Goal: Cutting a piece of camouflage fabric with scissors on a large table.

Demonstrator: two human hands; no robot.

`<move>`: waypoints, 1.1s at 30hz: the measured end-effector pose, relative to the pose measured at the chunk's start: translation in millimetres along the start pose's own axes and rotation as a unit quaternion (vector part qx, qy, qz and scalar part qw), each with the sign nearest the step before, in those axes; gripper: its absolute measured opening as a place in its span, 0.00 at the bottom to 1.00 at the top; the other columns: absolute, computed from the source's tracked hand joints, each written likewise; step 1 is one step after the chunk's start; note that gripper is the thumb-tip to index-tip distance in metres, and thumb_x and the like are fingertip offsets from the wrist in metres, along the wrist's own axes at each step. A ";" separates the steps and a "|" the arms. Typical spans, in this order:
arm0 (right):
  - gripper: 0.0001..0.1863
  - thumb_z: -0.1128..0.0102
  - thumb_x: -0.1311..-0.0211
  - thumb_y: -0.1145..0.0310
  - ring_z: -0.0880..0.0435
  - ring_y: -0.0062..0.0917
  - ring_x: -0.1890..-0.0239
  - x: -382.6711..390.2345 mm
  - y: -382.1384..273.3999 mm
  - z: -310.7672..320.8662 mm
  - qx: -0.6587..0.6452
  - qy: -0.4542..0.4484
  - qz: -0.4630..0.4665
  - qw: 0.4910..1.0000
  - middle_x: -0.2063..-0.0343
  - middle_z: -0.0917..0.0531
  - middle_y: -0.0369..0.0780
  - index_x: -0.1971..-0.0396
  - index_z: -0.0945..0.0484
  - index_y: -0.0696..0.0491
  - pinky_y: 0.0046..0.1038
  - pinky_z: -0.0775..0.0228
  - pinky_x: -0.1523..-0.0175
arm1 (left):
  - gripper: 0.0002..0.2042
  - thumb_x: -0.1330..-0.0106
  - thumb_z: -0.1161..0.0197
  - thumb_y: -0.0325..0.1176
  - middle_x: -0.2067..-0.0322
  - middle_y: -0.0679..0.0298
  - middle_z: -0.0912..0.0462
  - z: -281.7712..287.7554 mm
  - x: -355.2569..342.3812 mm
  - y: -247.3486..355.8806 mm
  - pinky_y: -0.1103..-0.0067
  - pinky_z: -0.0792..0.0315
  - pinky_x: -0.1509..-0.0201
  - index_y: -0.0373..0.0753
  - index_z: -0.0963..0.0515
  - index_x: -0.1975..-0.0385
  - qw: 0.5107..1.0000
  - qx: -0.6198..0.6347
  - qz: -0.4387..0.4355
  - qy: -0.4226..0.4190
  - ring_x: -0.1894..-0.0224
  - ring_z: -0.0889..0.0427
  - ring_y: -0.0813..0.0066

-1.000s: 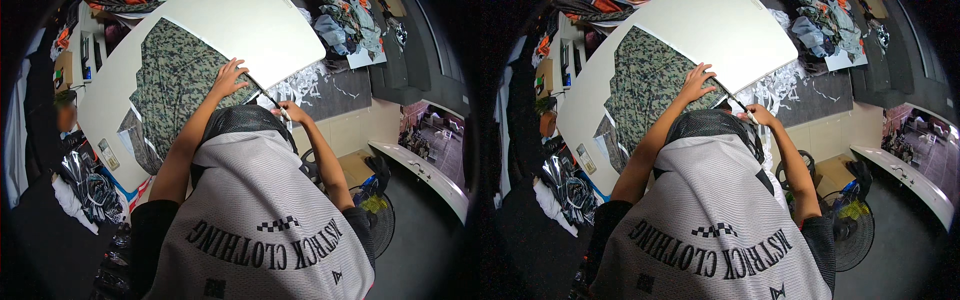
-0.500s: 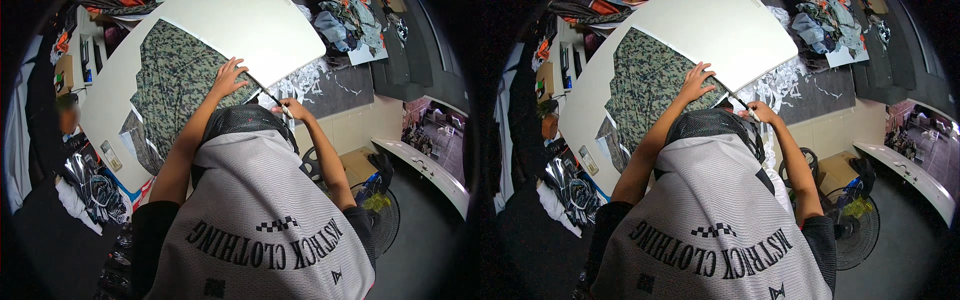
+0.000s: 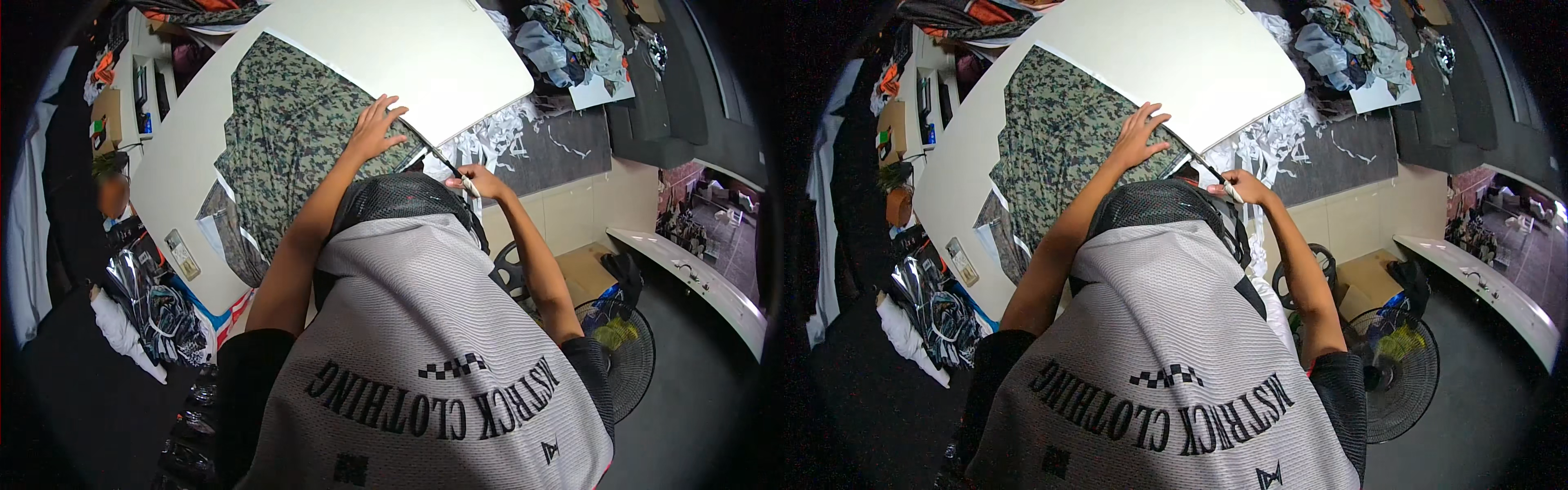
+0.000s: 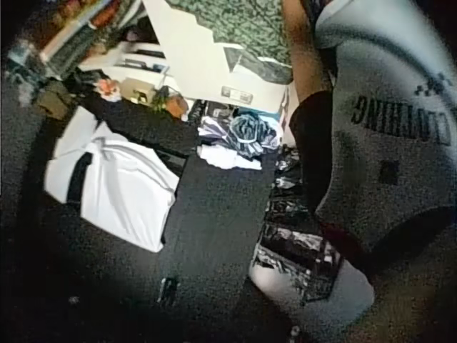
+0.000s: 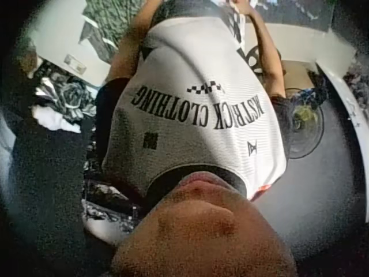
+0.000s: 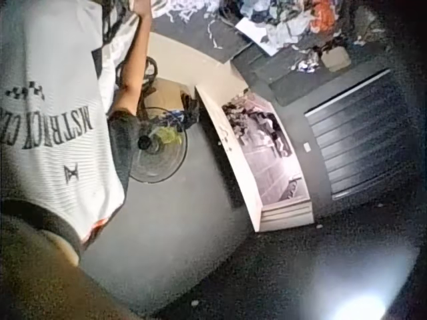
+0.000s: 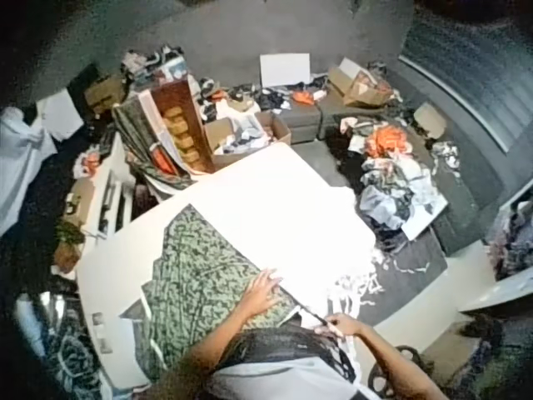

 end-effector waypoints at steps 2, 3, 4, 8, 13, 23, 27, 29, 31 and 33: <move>0.19 0.31 0.43 0.56 0.37 0.13 0.86 0.1 0.6 -0.8 -0.016 -0.013 -0.014 1.000 0.89 0.33 0.29 0.85 0.26 0.51 0.19 0.44 0.80 | 0.27 0.43 0.35 0.49 0.33 0.64 0.42 -1.7 1.6 -2.1 0.62 0.53 0.29 0.49 0.31 0.45 1.000 0.011 0.000 0.018 0.27 0.53 0.61; 0.19 0.31 0.43 0.56 0.37 0.13 0.86 -0.3 0.7 -1.3 -0.015 -0.015 -0.015 1.000 0.89 0.33 0.29 0.85 0.26 0.51 0.19 0.44 0.80 | 0.27 0.43 0.35 0.49 0.33 0.64 0.42 -2.6 2.8 -3.3 0.62 0.53 0.29 0.49 0.31 0.45 0.999 0.010 -0.003 0.032 0.27 0.53 0.61; 0.19 0.32 0.43 0.56 0.37 0.13 0.86 -0.8 0.6 -2.0 -0.008 -0.015 -0.009 1.000 0.88 0.32 0.29 0.85 0.26 0.51 0.19 0.44 0.80 | 0.27 0.43 0.35 0.49 0.33 0.64 0.43 -3.5 3.7 -4.9 0.62 0.53 0.29 0.49 0.31 0.44 0.999 0.010 -0.001 0.032 0.27 0.53 0.60; 0.19 0.33 0.42 0.55 0.36 0.14 0.86 -6.6 -1.2 -2.5 0.017 -0.011 0.011 1.000 0.88 0.32 0.29 0.83 0.25 0.51 0.19 0.44 0.80 | 0.29 0.44 0.35 0.50 0.33 0.62 0.44 -5.5 5.0 -10.1 0.62 0.52 0.29 0.47 0.33 0.43 0.999 0.008 0.005 0.035 0.27 0.53 0.60; 0.19 0.34 0.41 0.56 0.36 0.13 0.84 -15.0 -4.5 -4.2 0.017 -0.006 -0.010 1.000 0.87 0.32 0.28 0.83 0.25 0.52 0.19 0.44 0.79 | 0.28 0.43 0.33 0.49 0.33 0.63 0.43 -3.9 4.8 -11.0 0.61 0.52 0.29 0.46 0.32 0.45 0.999 0.008 0.005 0.034 0.27 0.53 0.57; 0.19 0.34 0.40 0.57 0.38 0.13 0.82 -23.1 -7.5 -3.6 0.056 -0.004 0.025 0.998 0.86 0.32 0.27 0.84 0.25 0.53 0.17 0.47 0.76 | 0.30 0.43 0.35 0.51 0.32 0.65 0.44 -0.3 5.0 -9.1 0.63 0.54 0.28 0.47 0.33 0.42 0.999 0.012 0.041 -0.006 0.26 0.55 0.61; 0.19 0.35 0.40 0.57 0.38 0.13 0.81 -19.8 -13.5 -5.1 0.031 0.013 -0.025 0.999 0.86 0.32 0.27 0.85 0.24 0.53 0.17 0.47 0.75 | 0.32 0.43 0.35 0.50 0.32 0.64 0.45 -1.4 4.9 -9.8 0.63 0.54 0.27 0.45 0.36 0.40 0.999 0.020 0.041 -0.006 0.26 0.56 0.61; 0.19 0.34 0.40 0.57 0.38 0.13 0.81 -18.7 -17.5 -5.6 0.017 0.008 -0.012 1.000 0.86 0.33 0.27 0.85 0.24 0.53 0.17 0.47 0.75 | 0.32 0.43 0.35 0.51 0.32 0.64 0.45 -1.5 5.0 -10.2 0.63 0.54 0.27 0.45 0.36 0.40 0.999 0.019 0.028 0.019 0.26 0.56 0.61; 0.19 0.34 0.41 0.58 0.38 0.13 0.81 -17.7 -19.2 -5.7 0.008 0.005 -0.014 1.000 0.86 0.33 0.27 0.85 0.24 0.53 0.18 0.46 0.75 | 0.33 0.43 0.35 0.51 0.32 0.63 0.45 -1.9 4.6 -10.5 0.63 0.54 0.27 0.44 0.37 0.40 0.999 0.024 0.026 0.028 0.26 0.55 0.60; 0.18 0.34 0.41 0.58 0.38 0.13 0.81 -17.0 -18.0 -5.3 0.003 0.004 -0.016 1.000 0.86 0.33 0.27 0.85 0.24 0.54 0.18 0.46 0.74 | 0.34 0.43 0.35 0.51 0.32 0.62 0.45 -2.5 3.9 -10.1 0.63 0.54 0.27 0.43 0.37 0.40 0.999 0.027 0.023 0.032 0.26 0.55 0.60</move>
Point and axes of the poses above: each hand's wrist, its own x-axis away from the middle knuckle, its own z-axis out of the back of the hand, y = z × x, the point moved 1 cm from there along -x, towards the middle knuckle
